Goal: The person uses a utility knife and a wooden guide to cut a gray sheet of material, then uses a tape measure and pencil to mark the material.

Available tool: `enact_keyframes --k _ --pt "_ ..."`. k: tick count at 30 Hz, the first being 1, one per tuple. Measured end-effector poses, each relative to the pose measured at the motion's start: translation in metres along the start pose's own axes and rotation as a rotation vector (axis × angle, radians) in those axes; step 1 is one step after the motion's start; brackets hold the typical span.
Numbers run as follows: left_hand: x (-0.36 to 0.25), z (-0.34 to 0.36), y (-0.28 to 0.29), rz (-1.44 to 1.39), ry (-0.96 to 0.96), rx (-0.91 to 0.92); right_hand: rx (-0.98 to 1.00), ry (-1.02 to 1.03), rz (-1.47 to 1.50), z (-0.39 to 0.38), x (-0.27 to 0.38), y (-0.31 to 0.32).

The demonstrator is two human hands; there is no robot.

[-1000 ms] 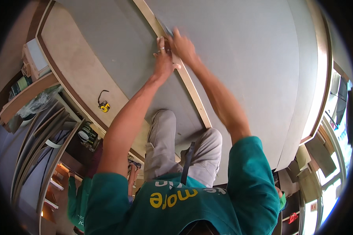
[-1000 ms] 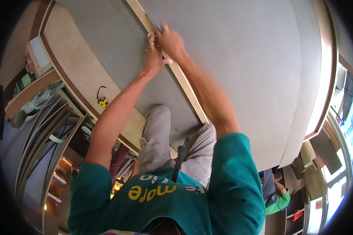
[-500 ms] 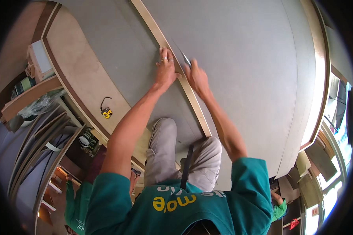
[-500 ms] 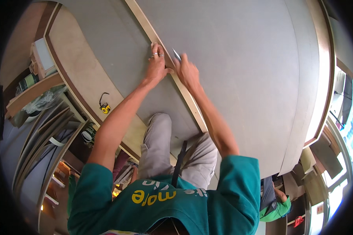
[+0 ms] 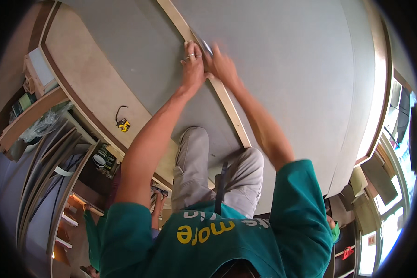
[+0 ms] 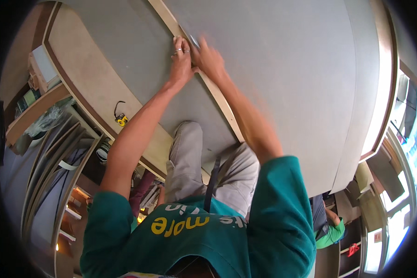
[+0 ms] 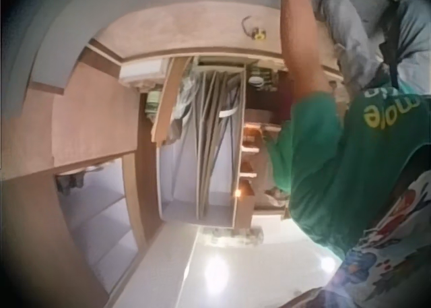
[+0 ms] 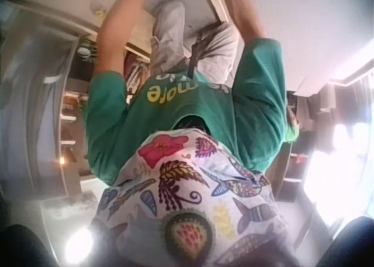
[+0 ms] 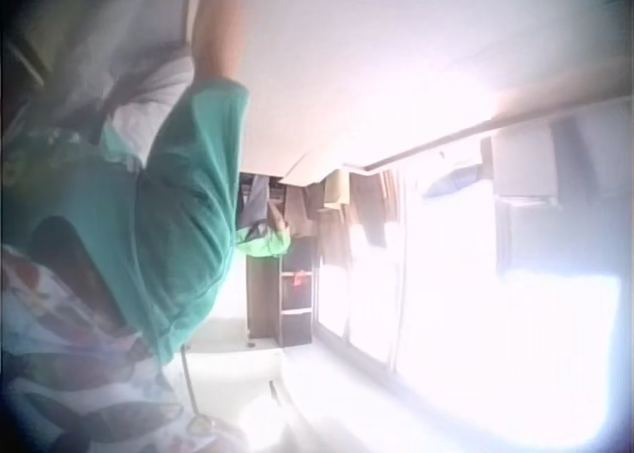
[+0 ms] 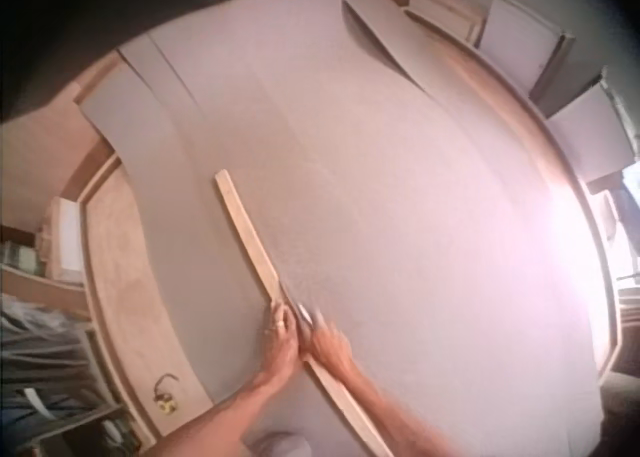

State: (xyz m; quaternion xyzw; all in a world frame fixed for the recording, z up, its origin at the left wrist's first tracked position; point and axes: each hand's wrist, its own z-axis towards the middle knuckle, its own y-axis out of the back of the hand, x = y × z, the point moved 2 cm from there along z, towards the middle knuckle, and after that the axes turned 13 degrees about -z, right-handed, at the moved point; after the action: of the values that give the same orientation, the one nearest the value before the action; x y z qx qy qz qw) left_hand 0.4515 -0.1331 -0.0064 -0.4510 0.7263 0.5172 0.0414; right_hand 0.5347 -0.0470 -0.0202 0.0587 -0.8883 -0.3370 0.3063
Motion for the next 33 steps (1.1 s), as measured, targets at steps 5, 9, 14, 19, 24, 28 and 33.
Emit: enact_keyframes --k 5,9,14,19,24,28,33 --pt "-0.002 -0.003 -0.001 0.074 0.023 -0.011 0.293 -0.307 -0.136 -0.279 -0.165 -0.054" --pt "-0.004 0.001 0.000 0.055 0.012 -0.019 0.218 -0.213 -0.087 -0.265 -0.162 -0.031" --pt "0.008 0.003 -0.003 -0.058 0.074 0.031 -0.075 0.042 -0.003 -0.041 -0.017 0.009" --pt "0.002 0.003 0.002 -0.120 0.010 -0.002 -0.149 0.097 0.026 0.099 0.062 0.029" --pt "-0.006 0.000 0.003 -0.087 -0.016 -0.024 -0.126 0.074 -0.013 0.125 0.084 0.023" --pt "-0.007 0.003 -0.002 -0.005 -0.062 -0.044 -0.116 0.166 -0.092 0.091 0.029 0.002" --pt "-0.001 0.001 -0.003 0.079 -0.008 -0.014 0.165 -0.221 -0.112 -0.221 -0.147 -0.071"
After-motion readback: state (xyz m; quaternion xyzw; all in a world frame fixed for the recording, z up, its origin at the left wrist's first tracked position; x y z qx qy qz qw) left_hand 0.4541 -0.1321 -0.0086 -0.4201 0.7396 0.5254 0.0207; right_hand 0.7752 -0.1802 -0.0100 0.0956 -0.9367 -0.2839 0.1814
